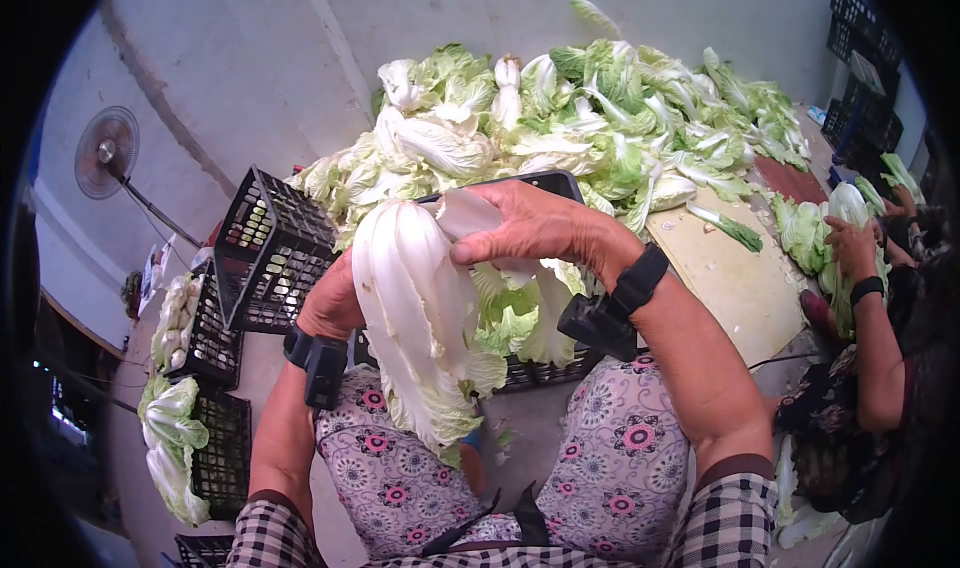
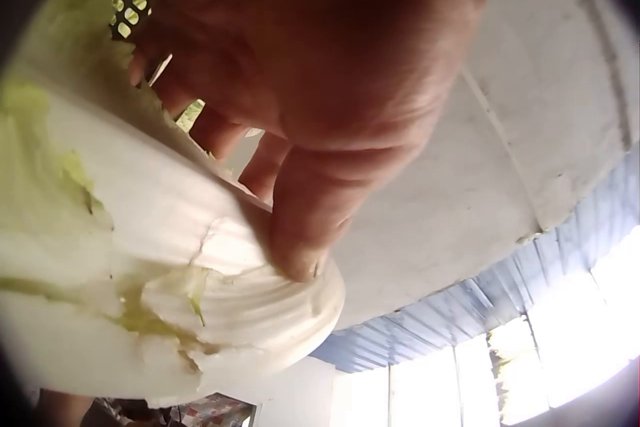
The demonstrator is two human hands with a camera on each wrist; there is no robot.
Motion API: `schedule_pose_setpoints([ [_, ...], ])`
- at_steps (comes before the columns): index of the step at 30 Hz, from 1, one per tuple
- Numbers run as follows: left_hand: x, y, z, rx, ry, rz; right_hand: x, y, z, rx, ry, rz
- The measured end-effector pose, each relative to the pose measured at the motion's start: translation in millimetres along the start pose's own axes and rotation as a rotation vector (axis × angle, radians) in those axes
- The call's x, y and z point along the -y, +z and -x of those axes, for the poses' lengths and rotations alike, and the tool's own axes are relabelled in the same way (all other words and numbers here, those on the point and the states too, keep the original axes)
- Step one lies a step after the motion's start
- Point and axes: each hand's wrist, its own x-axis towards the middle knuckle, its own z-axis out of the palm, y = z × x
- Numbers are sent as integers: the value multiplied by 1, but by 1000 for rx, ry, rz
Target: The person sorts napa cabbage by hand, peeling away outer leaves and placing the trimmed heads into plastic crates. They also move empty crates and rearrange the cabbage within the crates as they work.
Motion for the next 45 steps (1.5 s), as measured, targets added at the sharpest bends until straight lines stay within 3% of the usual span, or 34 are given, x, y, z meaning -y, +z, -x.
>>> schedule_pose_setpoints([
  [1, 0, -1, -1, 4, 27, 9, -4, 0, -1, -52, -59, 5],
  [4, -1, -10, 0, -2, 95, 46, -13, -14, -3, -218, 20, 75],
  [8, -1, -18, -2, -205, 189, -16, 4, -18, 9, -265, -2, -138],
  [12, 2, -32, -1, -254, 218, 57, 43, 5, 24, -89, -17, -187],
  [15, 2, -34, 2, -261, 213, 87, 59, 14, 33, 287, -55, -185],
  [18, -1, -32, 6, -250, 217, 100, 60, 15, 32, 443, -68, -23],
  [21, 0, -41, 15, -136, 198, 120, 35, 9, 15, 103, -61, 181],
  [24, -1, -28, 23, -134, 197, 161, 6, 2, 5, -78, -101, 292],
  [26, -1, -25, 22, -108, 207, 221, -5, 7, 0, 42, -66, 259],
  [28, 1, -28, 17, -90, 217, 260, 17, 14, 1, 208, 36, 223],
  [31, -4, -21, 4, -123, 257, 297, 16, 12, -2, 164, 12, 173],
  [35, -10, 2, -16, -389, 371, 191, 0, 12, -5, 21, -87, 140],
  [36, -8, 1, -19, -410, 361, 238, 5, 13, -5, 61, -29, 104],
  [39, 0, -3, -23, -416, 347, 249, 6, 18, -5, 35, -67, 133],
  [43, -5, -9, -22, -343, 377, 254, 10, 5, -4, -184, 24, -208],
  [45, -6, -9, -17, -293, 331, 200, 8, -15, -2, -273, -41, -373],
])
